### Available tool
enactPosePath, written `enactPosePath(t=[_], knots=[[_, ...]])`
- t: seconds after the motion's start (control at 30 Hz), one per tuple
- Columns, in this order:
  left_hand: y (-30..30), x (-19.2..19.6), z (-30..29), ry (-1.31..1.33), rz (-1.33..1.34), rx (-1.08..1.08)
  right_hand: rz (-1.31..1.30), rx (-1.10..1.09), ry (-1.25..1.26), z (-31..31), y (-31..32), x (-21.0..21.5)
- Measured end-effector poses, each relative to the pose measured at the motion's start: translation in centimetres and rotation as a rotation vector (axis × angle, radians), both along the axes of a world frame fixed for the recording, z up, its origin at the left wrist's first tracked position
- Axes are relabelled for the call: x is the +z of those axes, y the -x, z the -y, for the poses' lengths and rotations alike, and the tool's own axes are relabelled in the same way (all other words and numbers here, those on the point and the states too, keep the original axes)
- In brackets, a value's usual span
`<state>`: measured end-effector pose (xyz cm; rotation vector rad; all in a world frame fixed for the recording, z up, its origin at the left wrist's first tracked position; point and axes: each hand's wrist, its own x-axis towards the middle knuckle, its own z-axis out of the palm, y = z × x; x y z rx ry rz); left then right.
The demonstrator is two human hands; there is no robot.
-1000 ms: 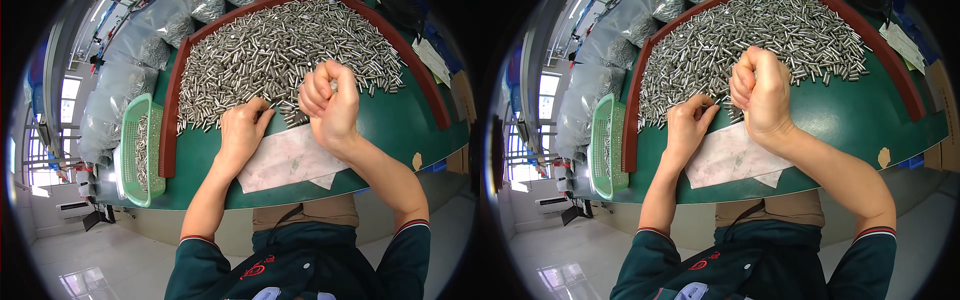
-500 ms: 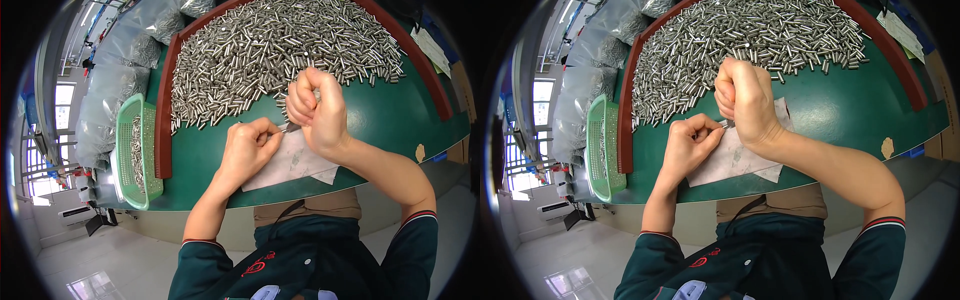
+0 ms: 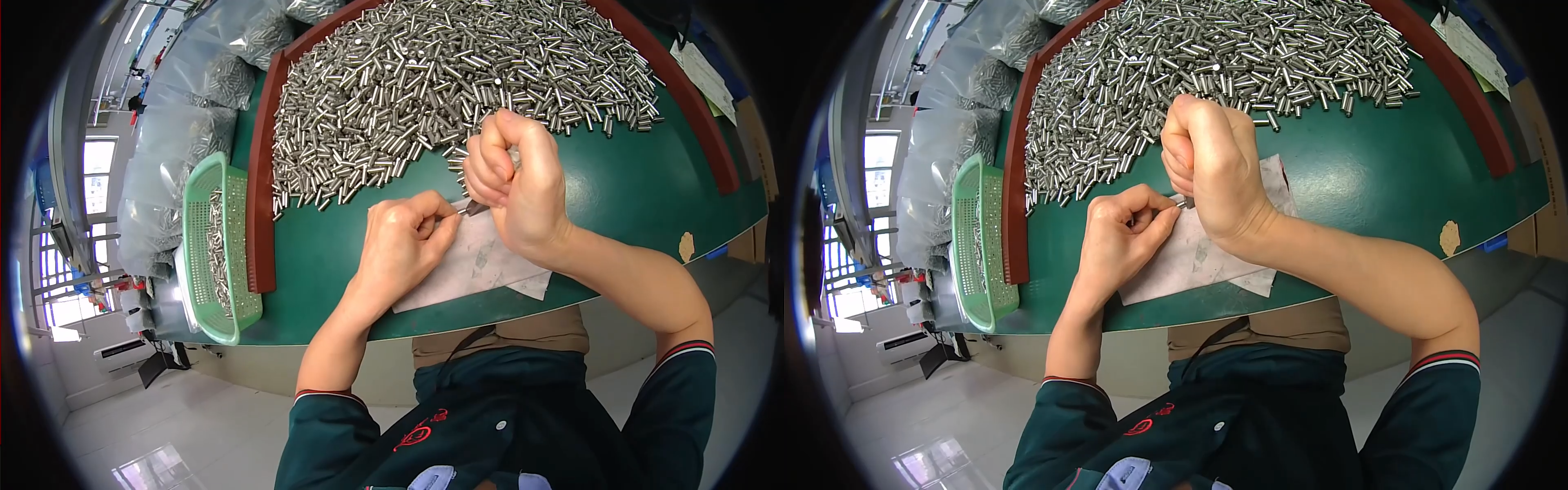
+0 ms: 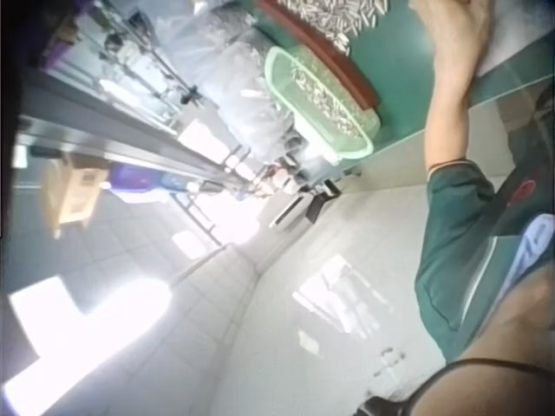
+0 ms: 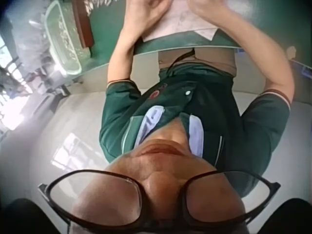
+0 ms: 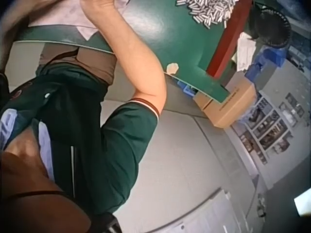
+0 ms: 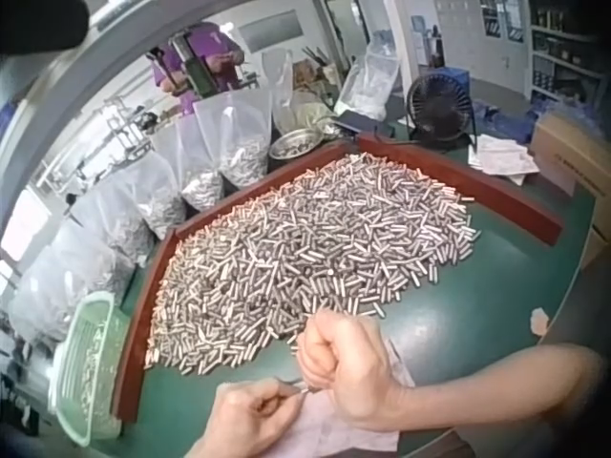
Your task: Inspecting and cleaning internal parts of small metal cylindrical components using a metal tool at a factory workbench.
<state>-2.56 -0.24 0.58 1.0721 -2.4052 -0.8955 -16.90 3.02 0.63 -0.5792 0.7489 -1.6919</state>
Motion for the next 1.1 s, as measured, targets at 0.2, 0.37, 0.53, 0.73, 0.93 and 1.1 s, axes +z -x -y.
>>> enactPosePath(t=[0.2, 0.37, 0.53, 0.73, 0.93, 1.1], knots=[[0.0, 0.0, -0.1, 0.0, 0.004, -0.002, 0.012, 0.005, 0.018, -0.2, -0.2, 0.0], [0.1, 0.2, -0.1, 0.005, 0.018, -0.014, -0.045, 0.001, 0.026, -0.4, -0.6, 0.0], [0.4, 0.3, 0.1, -0.016, 0.013, -0.034, -0.225, -0.077, 0.087, -0.3, -1.3, -0.3], [-0.3, 0.4, 0.1, -0.073, 0.001, 0.03, -0.096, -0.018, -0.038, 0.2, -0.7, 0.4], [-3.4, 0.7, 3.6, -1.287, -1.106, 0.099, 0.025, 0.05, 0.072, 0.3, 0.2, 0.6], [-3.5, 0.0, 4.4, -1.373, -1.179, 0.213, 0.124, 0.005, 0.067, 0.3, 0.2, 0.6]])
